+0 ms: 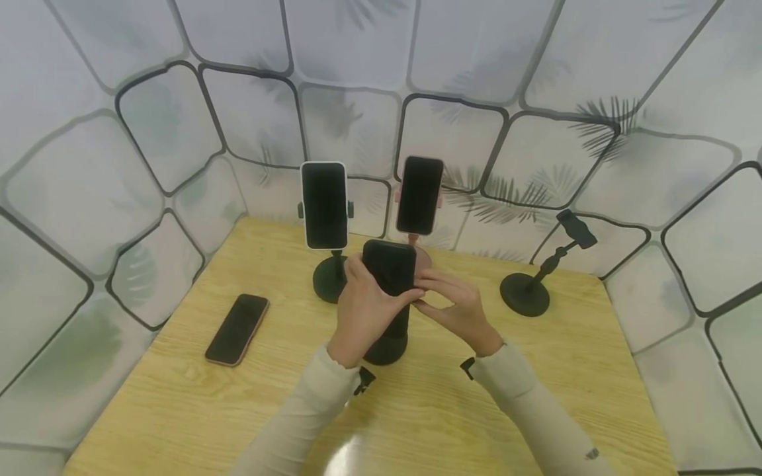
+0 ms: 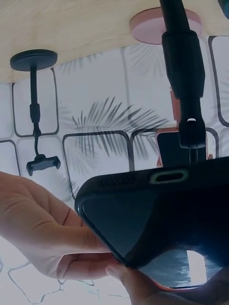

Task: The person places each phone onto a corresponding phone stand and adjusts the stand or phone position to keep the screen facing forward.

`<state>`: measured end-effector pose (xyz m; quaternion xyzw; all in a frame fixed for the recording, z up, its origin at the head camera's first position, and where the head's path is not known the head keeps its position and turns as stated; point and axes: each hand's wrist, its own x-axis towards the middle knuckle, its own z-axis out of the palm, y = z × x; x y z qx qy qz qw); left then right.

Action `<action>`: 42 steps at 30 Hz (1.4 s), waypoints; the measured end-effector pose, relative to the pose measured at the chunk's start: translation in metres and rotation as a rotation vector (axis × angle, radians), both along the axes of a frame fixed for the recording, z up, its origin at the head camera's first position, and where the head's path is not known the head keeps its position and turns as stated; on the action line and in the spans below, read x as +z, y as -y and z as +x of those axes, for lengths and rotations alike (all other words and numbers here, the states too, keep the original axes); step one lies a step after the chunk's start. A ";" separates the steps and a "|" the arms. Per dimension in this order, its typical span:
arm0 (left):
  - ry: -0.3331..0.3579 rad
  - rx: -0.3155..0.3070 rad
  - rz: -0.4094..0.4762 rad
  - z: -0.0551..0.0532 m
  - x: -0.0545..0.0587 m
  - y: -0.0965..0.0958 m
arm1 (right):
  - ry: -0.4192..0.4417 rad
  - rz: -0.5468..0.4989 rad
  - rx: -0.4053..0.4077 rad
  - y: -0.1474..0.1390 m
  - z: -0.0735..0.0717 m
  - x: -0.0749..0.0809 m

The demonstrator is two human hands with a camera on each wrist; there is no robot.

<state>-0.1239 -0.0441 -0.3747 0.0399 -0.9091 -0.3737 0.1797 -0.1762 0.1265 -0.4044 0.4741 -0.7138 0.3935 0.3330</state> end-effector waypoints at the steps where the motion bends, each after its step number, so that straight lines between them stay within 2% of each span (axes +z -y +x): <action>1: 0.005 -0.001 0.003 0.000 0.000 0.000 | -0.007 -0.005 -0.005 0.000 0.000 -0.001; 7: 0.008 -0.008 0.002 0.000 0.001 0.001 | -0.037 -0.045 0.004 0.001 0.000 -0.004; 10: -0.005 -0.033 0.015 0.001 0.000 0.001 | -0.040 -0.074 0.027 0.000 -0.002 -0.007; 12: -0.013 -0.076 0.046 0.002 0.000 0.002 | -0.028 -0.096 0.040 -0.001 -0.003 -0.009; 17: -0.006 -0.232 0.132 0.003 -0.002 0.009 | 0.026 -0.146 0.064 -0.004 -0.006 -0.009; 19: -0.001 -0.262 0.150 0.003 -0.002 0.012 | 0.032 -0.138 0.065 -0.004 -0.006 -0.006; 24: 0.010 -0.260 0.168 0.002 -0.001 0.017 | -0.032 -0.070 0.041 -0.001 -0.004 -0.001; 27: 0.009 -0.276 0.163 0.001 -0.003 0.019 | -0.089 -0.070 0.033 0.001 -0.004 0.000; 31: -0.034 -0.313 0.189 -0.002 -0.008 0.019 | -0.152 -0.082 0.024 0.000 -0.007 0.000; 35: -0.087 -0.320 0.240 -0.005 -0.013 0.017 | -0.201 -0.060 0.013 0.000 -0.010 0.001; 38: -0.113 -0.302 0.266 -0.006 -0.016 0.015 | -0.210 -0.033 0.001 -0.001 -0.011 0.001; 42: -0.118 -0.313 0.290 -0.006 -0.019 0.011 | -0.160 -0.009 -0.023 -0.005 -0.009 -0.003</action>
